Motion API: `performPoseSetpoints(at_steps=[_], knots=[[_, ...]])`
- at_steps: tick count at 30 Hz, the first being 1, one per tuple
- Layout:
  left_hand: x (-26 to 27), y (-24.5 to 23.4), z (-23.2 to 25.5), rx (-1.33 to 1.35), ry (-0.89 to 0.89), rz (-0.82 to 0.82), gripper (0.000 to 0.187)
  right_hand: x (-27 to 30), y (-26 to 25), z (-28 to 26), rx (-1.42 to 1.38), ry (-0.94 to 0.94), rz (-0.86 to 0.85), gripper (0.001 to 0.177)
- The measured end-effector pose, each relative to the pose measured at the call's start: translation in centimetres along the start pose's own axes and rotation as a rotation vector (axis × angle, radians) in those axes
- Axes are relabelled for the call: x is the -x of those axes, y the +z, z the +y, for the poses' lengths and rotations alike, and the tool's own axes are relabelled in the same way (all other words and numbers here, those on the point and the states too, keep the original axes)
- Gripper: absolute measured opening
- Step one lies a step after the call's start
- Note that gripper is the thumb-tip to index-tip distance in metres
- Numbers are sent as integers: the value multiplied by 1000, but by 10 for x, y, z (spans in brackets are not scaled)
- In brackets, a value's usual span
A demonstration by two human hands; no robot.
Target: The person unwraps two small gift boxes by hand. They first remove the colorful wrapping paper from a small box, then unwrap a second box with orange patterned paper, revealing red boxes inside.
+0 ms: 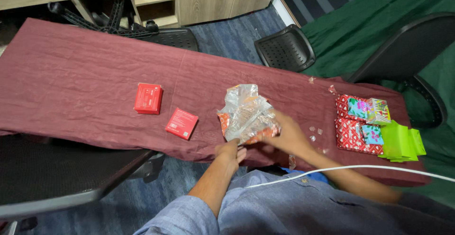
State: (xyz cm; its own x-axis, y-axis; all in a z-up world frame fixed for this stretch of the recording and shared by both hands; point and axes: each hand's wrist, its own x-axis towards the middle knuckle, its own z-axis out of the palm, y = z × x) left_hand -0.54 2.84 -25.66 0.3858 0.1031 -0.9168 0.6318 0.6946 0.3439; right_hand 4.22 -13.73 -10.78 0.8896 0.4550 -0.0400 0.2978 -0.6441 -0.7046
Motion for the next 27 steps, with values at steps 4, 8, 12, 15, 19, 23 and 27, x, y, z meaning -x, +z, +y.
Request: performPoseSetpoints(at_steps=[4,8,12,15,19,23,27], knots=[[55,1,21,-622,214,297,65,8,15,14,287,45,-60,56],[97,5,36,-1099,817,436,69,17,22,46,324,73,-144,39],[98,17,52,-1472,1094,216,46,23,38,68,304,-97,-165,52],[86,22,51,-1755,886,231,35,26,50,75,293,-196,-406,67],[68,10,50,-1715,687,261,42,33,58,73,337,4,-628,66],[56,-19,53,-1358,604,221,39,42,53,63,211,9,-518,58],[47,-32,53,-1134,568,112,36,47,49,48,191,37,-202,51]])
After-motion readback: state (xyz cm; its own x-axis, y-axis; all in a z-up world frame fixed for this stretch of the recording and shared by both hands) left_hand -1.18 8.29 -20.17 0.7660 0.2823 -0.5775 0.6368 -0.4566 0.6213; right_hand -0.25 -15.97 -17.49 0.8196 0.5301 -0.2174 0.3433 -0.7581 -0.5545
